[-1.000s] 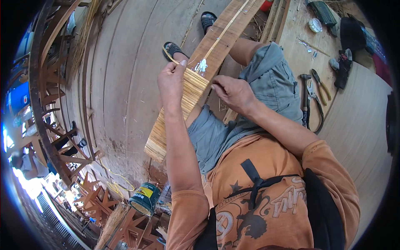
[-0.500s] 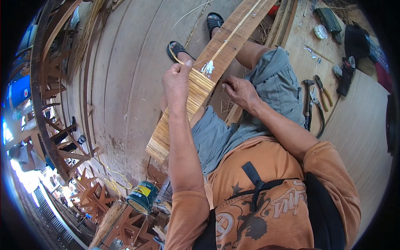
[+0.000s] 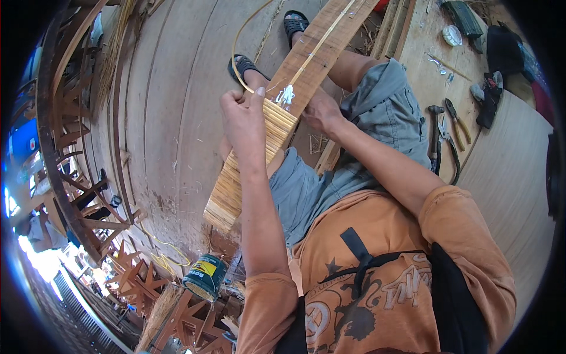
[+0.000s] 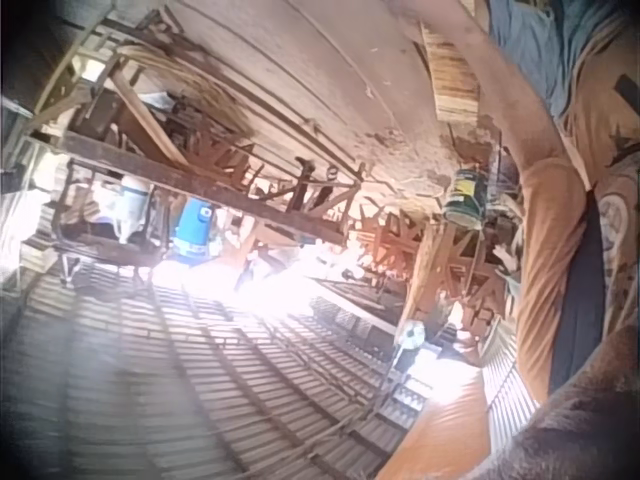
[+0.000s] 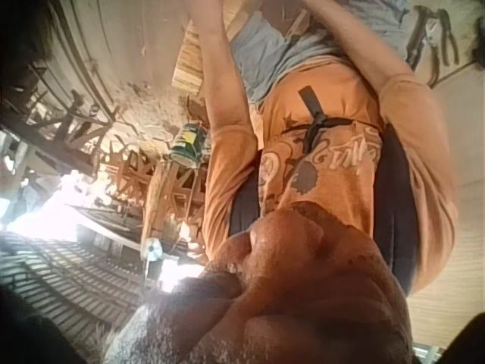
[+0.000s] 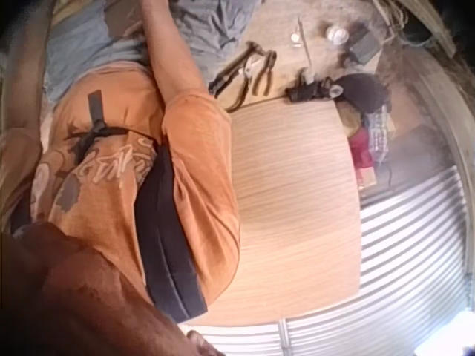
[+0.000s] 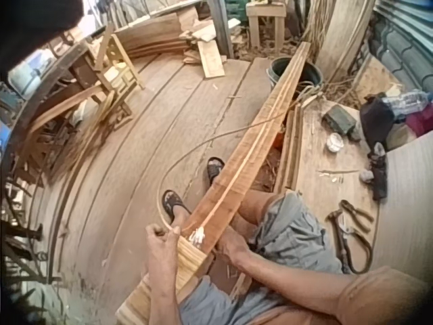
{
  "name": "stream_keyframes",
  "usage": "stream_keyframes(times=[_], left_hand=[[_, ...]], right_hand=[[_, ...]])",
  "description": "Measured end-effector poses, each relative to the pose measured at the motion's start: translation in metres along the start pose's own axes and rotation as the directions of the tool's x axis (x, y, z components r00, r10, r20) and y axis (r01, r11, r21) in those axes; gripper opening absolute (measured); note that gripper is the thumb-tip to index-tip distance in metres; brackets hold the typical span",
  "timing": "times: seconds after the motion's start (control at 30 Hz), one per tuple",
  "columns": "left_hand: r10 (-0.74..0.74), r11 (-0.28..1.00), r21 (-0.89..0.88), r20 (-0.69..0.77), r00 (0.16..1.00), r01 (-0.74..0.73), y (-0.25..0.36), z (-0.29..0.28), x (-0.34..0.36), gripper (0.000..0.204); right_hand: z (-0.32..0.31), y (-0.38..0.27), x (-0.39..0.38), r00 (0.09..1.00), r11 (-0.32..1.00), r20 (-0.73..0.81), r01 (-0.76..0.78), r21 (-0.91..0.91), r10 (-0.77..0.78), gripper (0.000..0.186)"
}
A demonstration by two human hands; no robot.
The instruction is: Weaving and securing bamboo strips onto a furniture frame using glue and a hammer.
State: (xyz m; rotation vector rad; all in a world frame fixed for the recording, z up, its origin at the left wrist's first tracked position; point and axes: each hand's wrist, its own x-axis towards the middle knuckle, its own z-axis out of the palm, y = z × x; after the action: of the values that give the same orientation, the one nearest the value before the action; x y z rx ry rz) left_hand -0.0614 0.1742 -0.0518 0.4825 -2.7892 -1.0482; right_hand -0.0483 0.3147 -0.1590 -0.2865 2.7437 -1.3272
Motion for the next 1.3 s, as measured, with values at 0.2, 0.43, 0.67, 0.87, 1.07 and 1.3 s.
stream_keyframes(times=[0.2,0.43,0.67,0.87,1.07,1.3], left_hand=[[-0.024,0.987,0.159,0.158,0.987,-0.001,-0.001,-0.004,-0.002,0.038],[-0.198,0.978,0.040,0.483,0.853,0.205,-0.009,-0.013,0.016,0.050],[-0.080,0.991,-0.046,0.571,0.817,0.129,-0.018,-0.012,0.021,0.051],[-0.201,0.716,-0.259,0.812,0.548,0.648,-0.018,-0.022,0.034,0.046],[-0.123,0.704,-0.187,0.918,0.377,0.685,-0.021,-0.021,0.048,0.031],[-0.143,0.699,-0.169,0.919,0.367,0.695,-0.022,-0.022,0.049,0.028]], right_hand=[[-0.006,-0.022,0.013,0.997,0.983,0.070,0.021,0.185,-0.034,0.035],[-0.012,-0.016,0.008,0.964,0.987,0.256,0.038,0.158,-0.078,0.037],[-0.036,-0.019,-0.034,0.968,0.987,0.204,0.157,-0.028,-0.148,0.013],[-0.047,-0.034,-0.038,0.840,0.652,0.495,-0.506,0.565,0.223,0.018],[-0.057,-0.028,-0.037,0.788,0.371,0.604,-0.599,0.710,0.115,0.030],[-0.045,-0.042,-0.038,0.875,0.514,0.417,-0.483,0.709,0.246,0.048]])
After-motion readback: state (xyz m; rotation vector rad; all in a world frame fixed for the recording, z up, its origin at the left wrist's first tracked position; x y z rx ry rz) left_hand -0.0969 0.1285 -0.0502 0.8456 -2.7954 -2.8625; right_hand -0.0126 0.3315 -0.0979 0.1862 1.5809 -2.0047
